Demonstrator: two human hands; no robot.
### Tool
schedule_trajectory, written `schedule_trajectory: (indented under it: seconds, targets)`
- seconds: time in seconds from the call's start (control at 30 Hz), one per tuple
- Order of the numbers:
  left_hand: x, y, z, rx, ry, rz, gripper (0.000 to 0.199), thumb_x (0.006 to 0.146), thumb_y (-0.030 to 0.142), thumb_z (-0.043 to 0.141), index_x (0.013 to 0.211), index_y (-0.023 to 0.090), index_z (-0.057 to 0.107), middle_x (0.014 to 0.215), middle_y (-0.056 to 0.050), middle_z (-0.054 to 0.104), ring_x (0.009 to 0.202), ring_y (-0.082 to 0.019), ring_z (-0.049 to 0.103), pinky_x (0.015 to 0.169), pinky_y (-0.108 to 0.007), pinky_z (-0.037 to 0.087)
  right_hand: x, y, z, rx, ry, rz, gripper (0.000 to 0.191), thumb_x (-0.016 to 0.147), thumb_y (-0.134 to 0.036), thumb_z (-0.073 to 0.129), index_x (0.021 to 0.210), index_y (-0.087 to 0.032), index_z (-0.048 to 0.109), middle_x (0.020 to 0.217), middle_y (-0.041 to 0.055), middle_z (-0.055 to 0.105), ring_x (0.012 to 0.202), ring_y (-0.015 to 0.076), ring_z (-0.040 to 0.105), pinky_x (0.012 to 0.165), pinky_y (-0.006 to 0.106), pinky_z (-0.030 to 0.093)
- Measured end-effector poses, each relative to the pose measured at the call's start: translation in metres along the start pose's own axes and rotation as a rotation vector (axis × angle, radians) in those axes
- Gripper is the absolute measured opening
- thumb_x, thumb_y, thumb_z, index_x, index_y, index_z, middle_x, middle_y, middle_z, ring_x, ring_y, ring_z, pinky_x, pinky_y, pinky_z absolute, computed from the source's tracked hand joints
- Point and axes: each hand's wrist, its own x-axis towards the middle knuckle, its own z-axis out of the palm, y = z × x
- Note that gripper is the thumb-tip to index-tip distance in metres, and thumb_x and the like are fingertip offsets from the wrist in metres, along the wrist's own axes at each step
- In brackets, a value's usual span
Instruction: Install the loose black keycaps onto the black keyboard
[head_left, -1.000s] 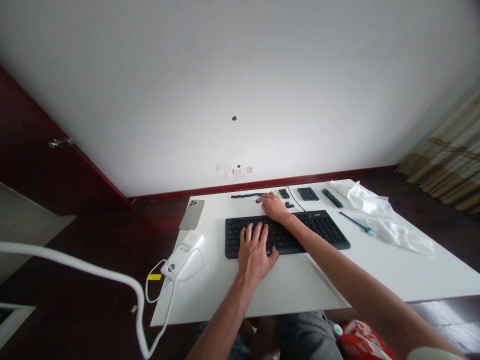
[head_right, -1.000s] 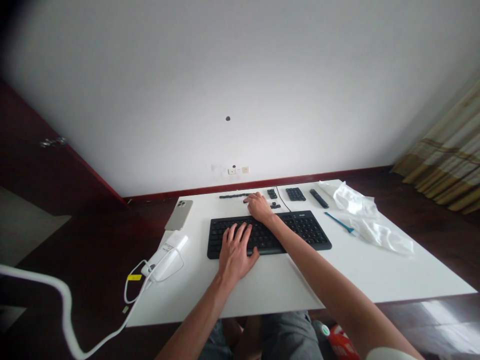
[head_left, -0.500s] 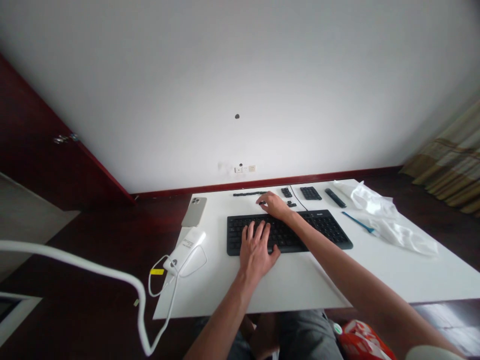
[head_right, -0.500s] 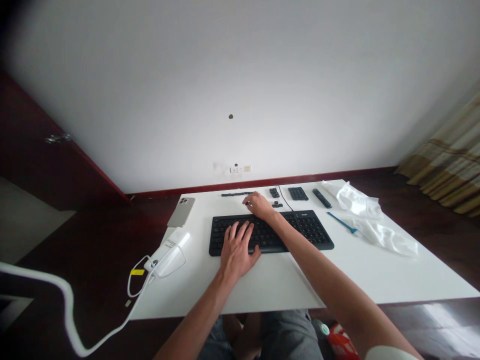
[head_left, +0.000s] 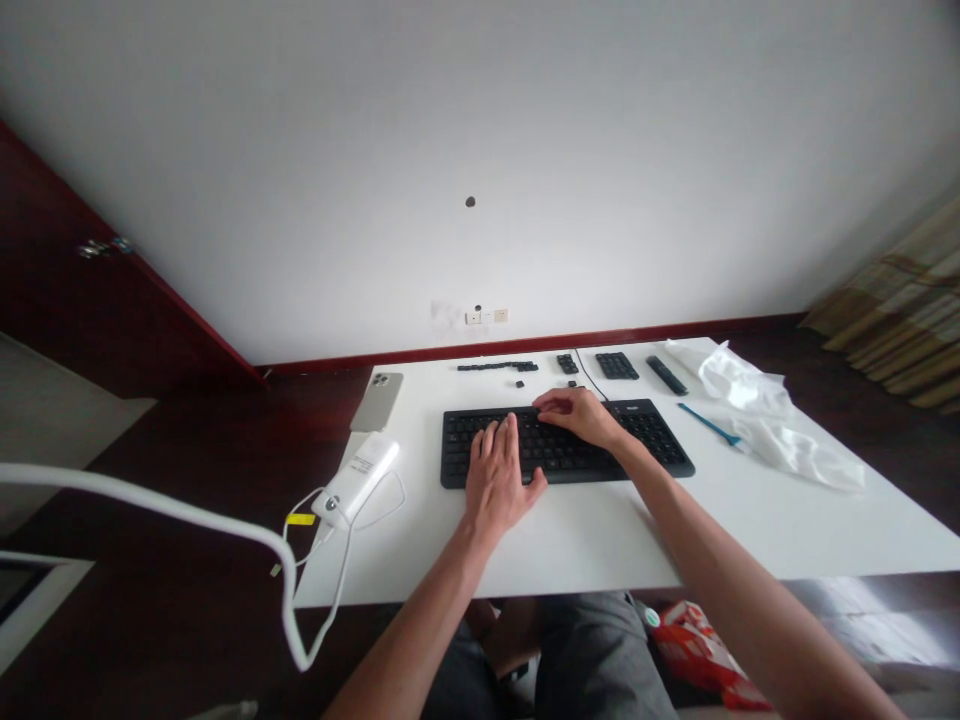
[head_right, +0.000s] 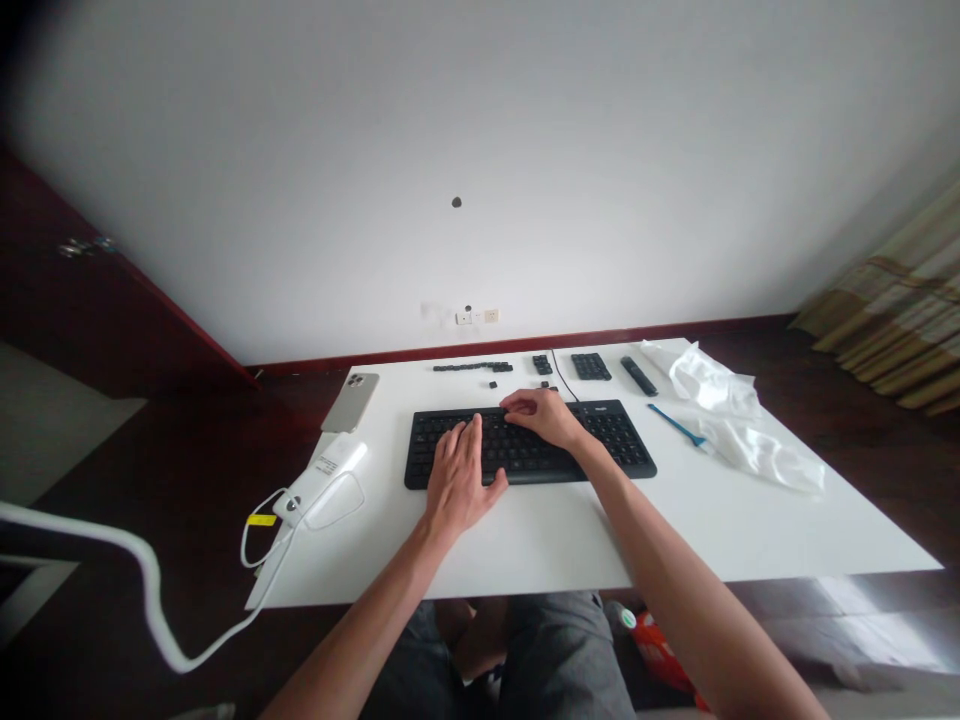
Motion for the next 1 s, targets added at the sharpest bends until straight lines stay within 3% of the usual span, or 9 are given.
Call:
schedule_trajectory:
  seconds: [0.33,0.73,1.0]
  targets:
    - [0.002,0.0,-0.002,-0.003,-0.013,-0.002,0.09,0.092,0.04,0.059,0.167,0.012,0.017,0.156,-0.016,0.05,0.145,-0.037,0.043,0.123,-0.055,0.032,-0.003,-0.013,0.012,-0.248,-0.034,-0.097,0.015,0.085,-0.031,0.075,0.095,-0.024,0.083,0.094,0.0035,0.081,0.084,0.0214,0.073,0.084,0.035,0.057]
    - [0.001,0.001,-0.003,0.008,-0.007,-0.009,0.092,0.091,0.041,0.06,0.166,0.008,0.017,0.154,-0.017,0.051,0.144,-0.037,0.043,0.123,-0.052,0.031,-0.002,-0.01,0.01,-0.246,-0.04,-0.051,0.017,0.088,-0.033,0.073,0.099,-0.025,0.084,0.092,0.0025,0.082,0.084,0.0229,0.074,0.082,0.035,0.057]
    - [0.003,0.0,-0.003,0.004,-0.025,-0.014,0.09,0.091,0.042,0.06,0.165,0.01,0.021,0.153,-0.016,0.052,0.143,-0.036,0.044,0.123,-0.053,0.03,-0.003,-0.009,0.01,-0.258,-0.063,-0.097,0.016,0.088,-0.033,0.072,0.097,-0.024,0.083,0.097,0.0034,0.081,0.086,0.0219,0.073,0.083,0.035,0.057]
